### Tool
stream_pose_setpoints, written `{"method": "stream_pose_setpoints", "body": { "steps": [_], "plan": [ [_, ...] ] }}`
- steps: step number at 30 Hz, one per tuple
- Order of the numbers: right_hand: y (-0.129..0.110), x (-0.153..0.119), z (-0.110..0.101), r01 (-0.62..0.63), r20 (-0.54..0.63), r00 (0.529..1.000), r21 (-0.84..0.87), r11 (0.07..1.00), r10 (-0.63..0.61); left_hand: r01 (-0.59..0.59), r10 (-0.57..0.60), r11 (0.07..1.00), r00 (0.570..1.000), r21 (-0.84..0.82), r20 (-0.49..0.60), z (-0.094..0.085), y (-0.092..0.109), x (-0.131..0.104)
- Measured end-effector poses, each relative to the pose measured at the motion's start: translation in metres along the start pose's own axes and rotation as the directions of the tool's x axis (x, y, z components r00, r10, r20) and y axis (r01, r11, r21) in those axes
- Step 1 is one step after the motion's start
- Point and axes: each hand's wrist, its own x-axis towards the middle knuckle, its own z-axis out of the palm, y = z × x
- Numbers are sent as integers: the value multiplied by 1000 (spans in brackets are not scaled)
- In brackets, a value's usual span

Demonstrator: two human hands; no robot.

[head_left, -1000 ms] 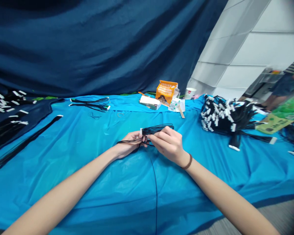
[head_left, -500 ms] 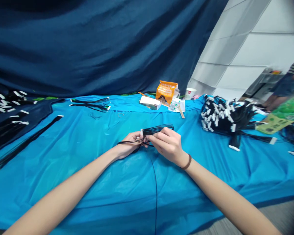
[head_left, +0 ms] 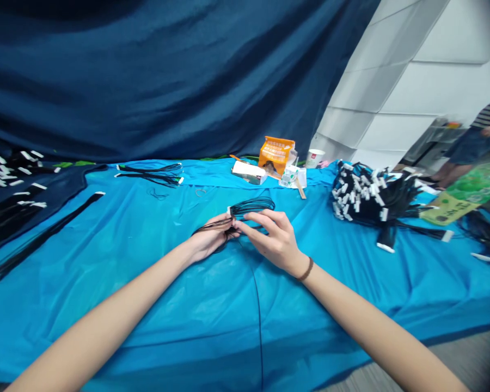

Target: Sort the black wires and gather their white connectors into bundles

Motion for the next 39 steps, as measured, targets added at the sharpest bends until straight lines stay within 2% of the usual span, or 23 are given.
{"method": "stream_pose_setpoints", "body": {
  "steps": [4, 7, 10, 12, 13, 15, 16, 17, 18, 19, 20, 21, 22, 23, 24, 26, 27, 29, 33, 39],
  "plan": [
    [0, -1, 2, 128, 103, 986, 45, 991, -132, -27, 19, 994, 997, -104, -74, -5, 5, 3],
    [-1, 0, 6, 120, 145, 978, 196, 973, -149, -51, 37, 991, 993, -122, -112, -6, 7, 4],
    [-4, 3, 8, -56, 153, 988, 437, 898, -13, -50, 39, 995, 992, -90, -118, -5, 7, 4],
    [-4, 8, 6, -275, 184, 961, 618, 736, 205, -57, 53, 998, 993, -31, -108, -5, 5, 4],
    [-3, 10, 5, -389, 214, 915, 698, 602, 344, -66, 66, 998, 992, 8, -108, -5, 4, 5],
    [1, 15, 1, -519, 280, 750, 810, 272, 599, -84, 98, 990, 988, 115, -118, -6, 2, 5],
    [5, 17, -1, -521, 302, 655, 845, 124, 693, -89, 112, 980, 987, 179, -119, -6, 1, 6],
    [9, 18, -3, -493, 310, 574, 870, 18, 758, -93, 125, 965, 985, 244, -116, -6, 0, 6],
    [13, 19, -4, -459, 296, 513, 888, -34, 806, -98, 137, 946, 984, 308, -110, -7, -1, 7],
    [16, 19, -6, -439, 265, 472, 898, -36, 841, -103, 149, 925, 984, 366, -100, -7, -2, 7],
    [19, 19, -7, -441, 220, 450, 897, 1, 865, -109, 160, 904, 983, 414, -91, -8, -2, 8],
    [20, 18, -8, -465, 167, 448, 883, 69, 878, -114, 170, 885, 982, 452, -86, -8, -3, 8],
    [20, 18, -9, -505, 117, 470, 849, 158, 875, -119, 180, 867, 980, 483, -82, -9, -3, 8],
    [19, 17, -10, -549, 82, 516, 795, 256, 853, -125, 189, 852, 979, 508, -75, -9, -3, 8],
    [17, 17, -11, -585, 74, 582, 730, 354, 810, -135, 199, 838, 978, 529, -66, -10, -3, 8],
    [11, 17, -13, -604, 136, 720, 606, 518, 681, -157, 222, 805, 974, 572, -45, -11, -2, 8],
    [9, 17, -13, -591, 187, 771, 564, 576, 608, -166, 233, 787, 972, 594, -38, -11, -2, 8],
    [5, 18, -13, -555, 286, 830, 520, 649, 480, -184, 251, 758, 968, 626, -19, -12, -2, 9],
    [4, 16, -10, -508, 399, 851, 455, 732, 343, -227, 261, 727, 964, 648, 45, -14, -3, 9],
    [6, 14, -9, -498, 434, 843, 411, 763, 317, -289, 298, 653, 948, 700, 114, -14, -1, 8]
  ]
}}
